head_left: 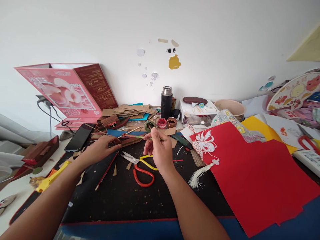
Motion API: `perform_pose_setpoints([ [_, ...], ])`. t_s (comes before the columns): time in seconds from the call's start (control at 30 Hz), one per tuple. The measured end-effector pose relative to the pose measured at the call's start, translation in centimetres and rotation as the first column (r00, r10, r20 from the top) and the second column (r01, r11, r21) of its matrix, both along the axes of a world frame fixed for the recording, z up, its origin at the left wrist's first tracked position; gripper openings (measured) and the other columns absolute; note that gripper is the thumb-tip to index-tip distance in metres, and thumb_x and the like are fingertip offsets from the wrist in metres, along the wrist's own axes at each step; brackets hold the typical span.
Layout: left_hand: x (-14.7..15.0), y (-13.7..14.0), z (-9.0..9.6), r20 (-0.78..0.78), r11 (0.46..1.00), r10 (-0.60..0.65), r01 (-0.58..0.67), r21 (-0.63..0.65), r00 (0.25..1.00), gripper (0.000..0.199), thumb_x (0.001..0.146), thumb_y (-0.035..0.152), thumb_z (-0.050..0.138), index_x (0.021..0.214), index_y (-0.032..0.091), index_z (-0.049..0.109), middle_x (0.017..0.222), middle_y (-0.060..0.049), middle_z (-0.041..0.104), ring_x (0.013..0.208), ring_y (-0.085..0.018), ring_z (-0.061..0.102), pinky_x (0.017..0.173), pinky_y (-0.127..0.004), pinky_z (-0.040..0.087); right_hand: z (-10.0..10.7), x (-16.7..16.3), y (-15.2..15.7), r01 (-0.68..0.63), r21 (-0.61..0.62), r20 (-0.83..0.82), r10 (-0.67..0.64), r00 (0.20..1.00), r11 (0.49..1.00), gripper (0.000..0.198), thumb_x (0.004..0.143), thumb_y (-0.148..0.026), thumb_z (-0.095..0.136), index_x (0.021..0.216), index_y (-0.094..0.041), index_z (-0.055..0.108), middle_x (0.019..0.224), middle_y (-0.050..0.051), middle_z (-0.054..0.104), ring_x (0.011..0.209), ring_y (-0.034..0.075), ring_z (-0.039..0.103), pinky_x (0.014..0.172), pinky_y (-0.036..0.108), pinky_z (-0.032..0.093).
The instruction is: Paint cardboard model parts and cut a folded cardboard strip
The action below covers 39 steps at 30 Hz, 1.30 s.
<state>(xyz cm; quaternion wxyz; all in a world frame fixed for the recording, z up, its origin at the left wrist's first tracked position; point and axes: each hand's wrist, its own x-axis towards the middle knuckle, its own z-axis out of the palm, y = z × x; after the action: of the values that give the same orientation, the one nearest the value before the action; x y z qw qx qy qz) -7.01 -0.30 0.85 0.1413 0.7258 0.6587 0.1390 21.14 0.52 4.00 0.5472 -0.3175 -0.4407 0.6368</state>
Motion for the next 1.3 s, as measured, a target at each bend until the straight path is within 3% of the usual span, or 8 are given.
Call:
perform_pose_setpoints([
  [0.27,-0.4,-0.3,-1.2,-0.128,0.99,-0.065,0.08,0.116,0.99,0.065,0.086,0.082,0.059,0.105,0.024,0.079,0.123,-0.014,0.075,0.12,-0.037,0.065,0.11,-0.05,0.047,0.3,-0.1,-0.2,-0.02,-0.033,0.006,0.02,1.0,0.999,0.061,0.089,-0.079,0.064,0.075,-0.02,0.067,0.051,-0.003,0.058,0.035,0.011,0.054,0.035,0.022,0.037],
  [0.53,0.7,-0.3,-1.6,-0.297,0.965,-0.057,0.129,0.229,0.953,0.029,0.087,0.048,0.068,0.099,0.022,0.076,0.122,-0.015,0.073,0.117,-0.039,0.062,0.107,-0.053,0.049,0.0,-0.2,-0.2,-0.039,-0.035,-0.003,0.039,0.999,0.999,0.06,0.089,-0.078,0.066,0.077,-0.019,0.068,0.051,-0.004,0.058,0.037,0.01,0.054,0.036,0.021,0.039],
  [0.77,1.5,-0.7,-1.0,-0.316,0.947,-0.033,0.131,0.293,0.948,0.033,0.093,0.046,0.056,0.103,0.019,0.074,0.113,-0.017,0.073,0.109,-0.038,0.065,0.101,-0.052,0.052,-0.2,-0.3,-0.3,-0.038,0.002,0.013,0.038,0.999,0.999,0.057,0.092,-0.073,0.066,0.076,-0.019,0.068,0.052,-0.004,0.058,0.037,0.01,0.055,0.037,0.021,0.039],
  [1.1,1.3,-0.3,-1.9,-0.219,0.967,0.021,0.036,0.253,0.976,0.031,0.089,0.045,0.052,0.096,0.021,0.071,0.099,-0.016,0.077,0.099,-0.038,0.069,0.091,-0.05,0.054,-0.3,-0.3,-0.3,-0.031,0.03,0.019,0.031,0.999,0.999,0.056,0.093,-0.073,0.065,0.076,-0.019,0.067,0.052,-0.004,0.057,0.037,0.009,0.054,0.036,0.02,0.038],
  [1.3,1.8,-0.4,-0.8,-0.045,0.963,0.102,-0.087,0.254,0.994,0.033,0.083,0.053,0.058,0.094,0.024,0.071,0.097,-0.012,0.078,0.096,-0.034,0.071,0.09,-0.045,0.056,-0.4,-0.2,-0.4,0.006,0.039,0.002,-0.006,1.0,0.999,0.055,0.093,-0.072,0.066,0.079,-0.019,0.069,0.054,-0.004,0.059,0.037,0.009,0.055,0.038,0.02,0.04],
])
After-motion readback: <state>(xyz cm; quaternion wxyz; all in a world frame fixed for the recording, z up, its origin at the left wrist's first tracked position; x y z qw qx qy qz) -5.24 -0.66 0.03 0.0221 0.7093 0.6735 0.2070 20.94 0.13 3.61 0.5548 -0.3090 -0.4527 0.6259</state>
